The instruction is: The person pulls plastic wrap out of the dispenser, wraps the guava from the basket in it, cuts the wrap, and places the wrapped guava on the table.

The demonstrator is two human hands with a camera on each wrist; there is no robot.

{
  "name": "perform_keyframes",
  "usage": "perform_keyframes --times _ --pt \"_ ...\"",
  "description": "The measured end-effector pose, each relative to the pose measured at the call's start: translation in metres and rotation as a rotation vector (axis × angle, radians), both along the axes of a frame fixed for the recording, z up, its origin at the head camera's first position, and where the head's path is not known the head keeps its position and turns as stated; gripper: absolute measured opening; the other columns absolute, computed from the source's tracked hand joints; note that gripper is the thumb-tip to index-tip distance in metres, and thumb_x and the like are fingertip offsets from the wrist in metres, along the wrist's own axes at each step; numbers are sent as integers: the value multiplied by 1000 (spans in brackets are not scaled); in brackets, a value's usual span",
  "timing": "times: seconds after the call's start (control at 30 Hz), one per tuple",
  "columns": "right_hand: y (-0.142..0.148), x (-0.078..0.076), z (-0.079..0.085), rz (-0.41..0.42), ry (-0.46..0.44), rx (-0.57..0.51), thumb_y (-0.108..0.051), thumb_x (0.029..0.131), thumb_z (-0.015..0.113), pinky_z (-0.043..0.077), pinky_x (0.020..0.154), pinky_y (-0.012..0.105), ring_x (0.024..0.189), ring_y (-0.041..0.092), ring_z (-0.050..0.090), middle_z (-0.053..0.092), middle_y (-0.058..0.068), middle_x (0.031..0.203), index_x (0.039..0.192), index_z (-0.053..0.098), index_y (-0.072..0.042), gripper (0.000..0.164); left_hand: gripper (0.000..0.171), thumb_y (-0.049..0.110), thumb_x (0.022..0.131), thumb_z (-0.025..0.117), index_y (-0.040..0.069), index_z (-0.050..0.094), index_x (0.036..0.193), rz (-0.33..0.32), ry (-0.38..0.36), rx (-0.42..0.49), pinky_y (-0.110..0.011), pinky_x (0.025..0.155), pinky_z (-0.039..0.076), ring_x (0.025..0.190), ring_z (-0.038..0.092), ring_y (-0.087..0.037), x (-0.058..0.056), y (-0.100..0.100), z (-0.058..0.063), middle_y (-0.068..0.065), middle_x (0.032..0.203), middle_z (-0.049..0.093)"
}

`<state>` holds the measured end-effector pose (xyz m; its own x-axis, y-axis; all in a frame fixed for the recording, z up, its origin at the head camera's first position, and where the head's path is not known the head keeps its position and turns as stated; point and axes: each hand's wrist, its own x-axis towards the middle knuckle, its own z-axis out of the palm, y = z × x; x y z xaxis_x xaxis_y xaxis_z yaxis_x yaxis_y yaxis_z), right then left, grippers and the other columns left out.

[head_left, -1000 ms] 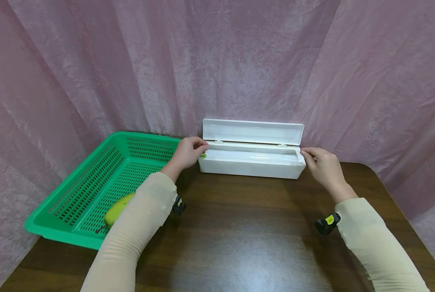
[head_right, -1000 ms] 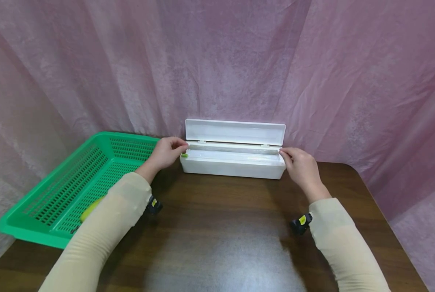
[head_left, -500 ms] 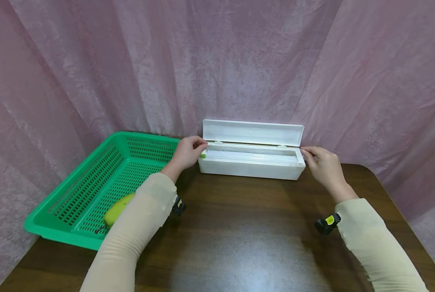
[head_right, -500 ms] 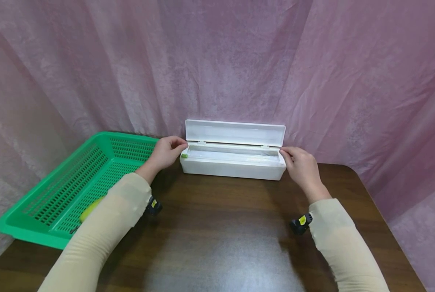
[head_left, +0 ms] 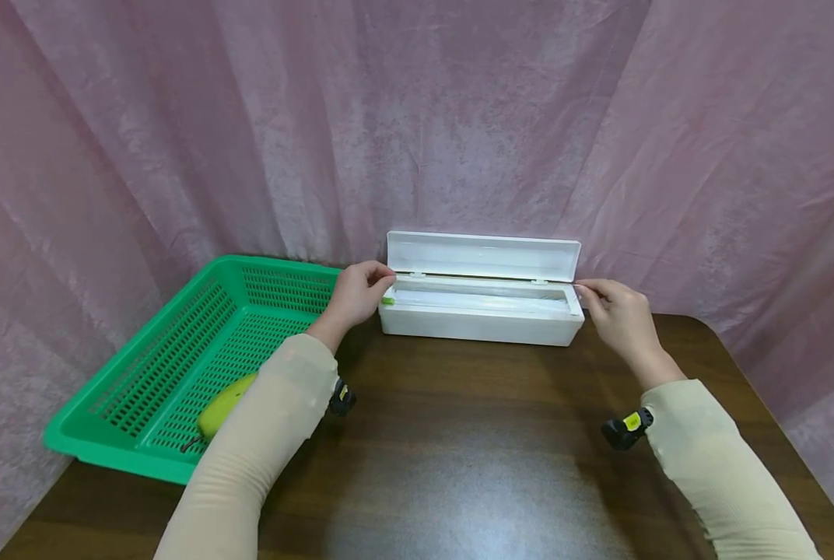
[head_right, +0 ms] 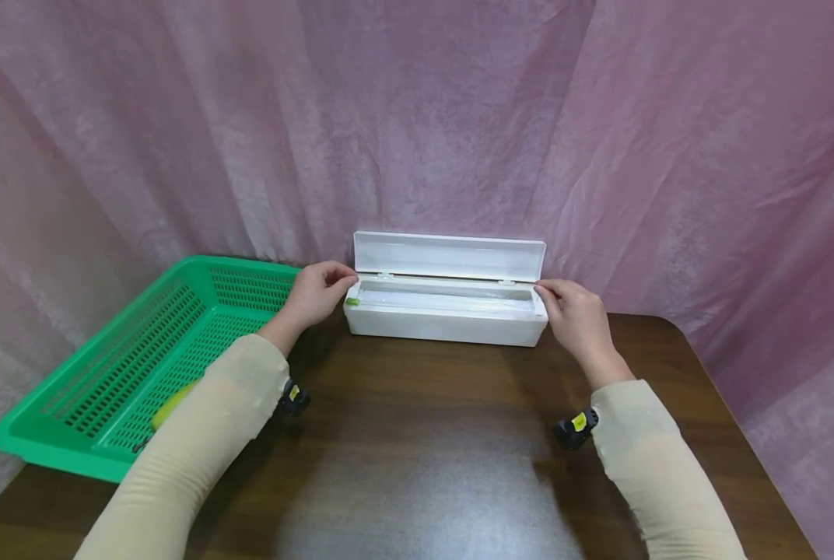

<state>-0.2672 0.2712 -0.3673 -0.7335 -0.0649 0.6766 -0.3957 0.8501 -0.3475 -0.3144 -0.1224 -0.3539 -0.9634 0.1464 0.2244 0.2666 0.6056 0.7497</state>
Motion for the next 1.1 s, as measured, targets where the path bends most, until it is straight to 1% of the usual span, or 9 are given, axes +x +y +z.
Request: perform_keyframes --times 0.07,0.13,0.17,0.23,0.3,0.4,0.63,0.9,1.1 --pt "-1 0 1 -4 6 -13 -11 89 65 49 72 49 82 34 66 70 20 93 98 71 0 16 20 26 95 58 10 67 103 2 2 0 -38 83 51 94 60 -22 0 0 0 -7 102 67" --pt "-2 1 1 -6 15 -24 -11 89 65 49 69 45 80 33 65 71 20 92 98 71 0 16 20 26 95 58 11 67 103 7 3 -2 -38 84 51 94 60 -22 0 1 0 -7 102 67" --pt "-2 2 2 -6 21 -30 -11 89 65 48 68 42 78 31 65 71 20 91 98 71 0 16 20 26 95 57 10 67 104 8 5 -2 -38 84 51 94 60 -22 -1 1 0 -7 103 67" --pt "-3 2 2 -3 29 -45 -11 88 66 46 67 30 77 29 64 71 19 91 97 72 0 16 20 26 95 57 10 67 103 10 8 -1 -38 84 51 95 60 -22 -1 1 0 -7 103 67" --pt "-3 2 3 -1 33 -58 -11 88 66 41 66 19 76 27 63 70 19 90 97 72 0 15 20 26 95 57 10 67 103 11 14 3 -38 85 51 95 60 -22 0 1 0 -7 102 67" --pt "-3 2 3 1 37 -70 -10 88 66 34 66 10 75 24 61 70 19 90 96 72 0 14 20 25 95 57 9 67 103 10 24 8 -38 84 50 94 60 -23 0 2 1 -8 101 67" --pt "-5 0 4 5 55 -77 -8 86 68 33 65 9 72 22 59 70 19 88 94 72 1 13 20 24 94 58 8 67 101 20 60 24 -37 81 50 89 59 -23 0 1 1 -9 96 67" --pt "-8 1 8 5 63 -81 -7 86 68 34 66 6 72 22 58 70 18 86 94 72 1 12 19 23 94 59 7 67 100 31 77 56 -34 77 49 84 57 -22 1 1 2 -10 93 66" --pt "-8 1 9 15 80 -85 -7 86 68 36 65 11 71 20 57 70 18 85 94 72 1 12 19 23 94 59 7 67 100 39 86 66 -35 77 49 85 57 -22 1 1 2 -10 93 66"
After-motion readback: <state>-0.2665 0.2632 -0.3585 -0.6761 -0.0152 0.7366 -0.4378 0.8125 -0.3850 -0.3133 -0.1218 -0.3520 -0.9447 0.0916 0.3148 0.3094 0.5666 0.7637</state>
